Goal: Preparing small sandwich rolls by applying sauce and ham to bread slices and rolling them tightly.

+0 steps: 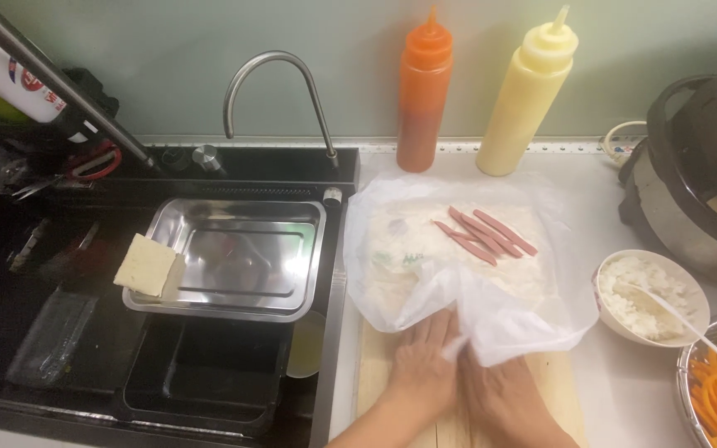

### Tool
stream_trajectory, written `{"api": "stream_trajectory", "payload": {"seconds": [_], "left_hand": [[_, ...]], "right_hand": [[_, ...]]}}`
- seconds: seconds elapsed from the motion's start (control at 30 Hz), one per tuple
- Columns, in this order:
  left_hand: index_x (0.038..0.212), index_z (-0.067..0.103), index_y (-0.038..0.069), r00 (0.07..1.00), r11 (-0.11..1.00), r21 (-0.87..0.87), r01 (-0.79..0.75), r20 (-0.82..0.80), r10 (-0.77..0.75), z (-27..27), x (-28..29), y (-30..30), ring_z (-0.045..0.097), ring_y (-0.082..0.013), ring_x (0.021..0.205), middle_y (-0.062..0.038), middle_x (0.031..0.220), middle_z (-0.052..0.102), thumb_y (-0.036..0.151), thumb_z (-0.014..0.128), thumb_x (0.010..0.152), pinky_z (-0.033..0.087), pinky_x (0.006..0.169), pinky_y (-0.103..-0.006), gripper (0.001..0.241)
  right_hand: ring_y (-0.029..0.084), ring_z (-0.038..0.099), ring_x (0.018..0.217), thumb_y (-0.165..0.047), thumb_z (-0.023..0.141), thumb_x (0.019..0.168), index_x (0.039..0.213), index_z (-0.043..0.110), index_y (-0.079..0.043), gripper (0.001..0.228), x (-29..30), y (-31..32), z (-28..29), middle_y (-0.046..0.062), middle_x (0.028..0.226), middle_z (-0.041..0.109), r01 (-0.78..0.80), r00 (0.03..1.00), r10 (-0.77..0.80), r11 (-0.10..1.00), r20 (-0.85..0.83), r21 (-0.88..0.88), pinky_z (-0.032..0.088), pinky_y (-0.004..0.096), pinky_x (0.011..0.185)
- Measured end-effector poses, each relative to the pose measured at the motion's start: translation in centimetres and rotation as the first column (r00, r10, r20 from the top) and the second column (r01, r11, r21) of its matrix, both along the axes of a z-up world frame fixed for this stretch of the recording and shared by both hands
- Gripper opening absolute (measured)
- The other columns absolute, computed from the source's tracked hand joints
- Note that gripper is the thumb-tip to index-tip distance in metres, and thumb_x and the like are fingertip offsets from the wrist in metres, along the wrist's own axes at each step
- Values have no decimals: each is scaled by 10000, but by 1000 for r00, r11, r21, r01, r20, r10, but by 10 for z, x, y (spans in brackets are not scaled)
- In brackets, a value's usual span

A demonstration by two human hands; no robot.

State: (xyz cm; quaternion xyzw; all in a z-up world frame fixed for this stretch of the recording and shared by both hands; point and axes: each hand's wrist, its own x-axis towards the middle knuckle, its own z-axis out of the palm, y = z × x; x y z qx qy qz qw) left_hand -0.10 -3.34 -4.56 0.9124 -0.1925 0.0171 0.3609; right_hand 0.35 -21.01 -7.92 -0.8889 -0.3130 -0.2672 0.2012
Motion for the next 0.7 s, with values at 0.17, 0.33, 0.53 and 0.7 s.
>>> {"api": "stream_trajectory", "payload": {"seconds": [0.17, 0.33, 0.53, 0.7], "left_hand": [[1440, 448, -49, 973, 988, 142, -58, 231, 24, 7, 6, 0, 425, -417, 1299, -215, 1390, 472, 172, 592, 845, 381, 1051, -505, 651], [1480, 399, -86, 980, 969, 247, 4, 193, -53, -5, 21, 0, 464, -372, 1211, -200, 1289, 475, 242, 603, 881, 394, 1055, -477, 712], [1499, 435, 35, 998, 990, 143, -5, 56, -3, 12, 14, 13, 493, -320, 1230, -123, 1268, 496, 107, 604, 859, 470, 979, -430, 666], [1323, 573, 61, 899, 1000, -1, 8, 438, -6, 27, 5, 23, 601, -310, 1112, -84, 1177, 599, 0, 583, 875, 526, 933, -420, 452]], "right_hand": [[506, 410, 1342, -200, 578, 804, 1394, 445, 50, 654, 4, 0, -1, 292, 1446, 445, -23, 997, 17, 998, -82, -63, 269, 610, 1127], [472, 450, 1298, -241, 529, 787, 1372, 458, 83, 673, 13, 6, 11, 321, 1386, 512, 60, 990, -78, 986, -113, -158, 273, 580, 1085], [409, 561, 1168, -141, 583, 826, 1321, 544, -27, 509, 22, -1, 28, 231, 1228, 637, 99, 912, -188, 963, -365, -249, 402, 510, 992], [383, 588, 1157, -111, 610, 811, 1287, 576, -72, 479, 23, -11, 31, 182, 1189, 652, 55, 964, -97, 984, -249, -169, 433, 497, 983]]}}
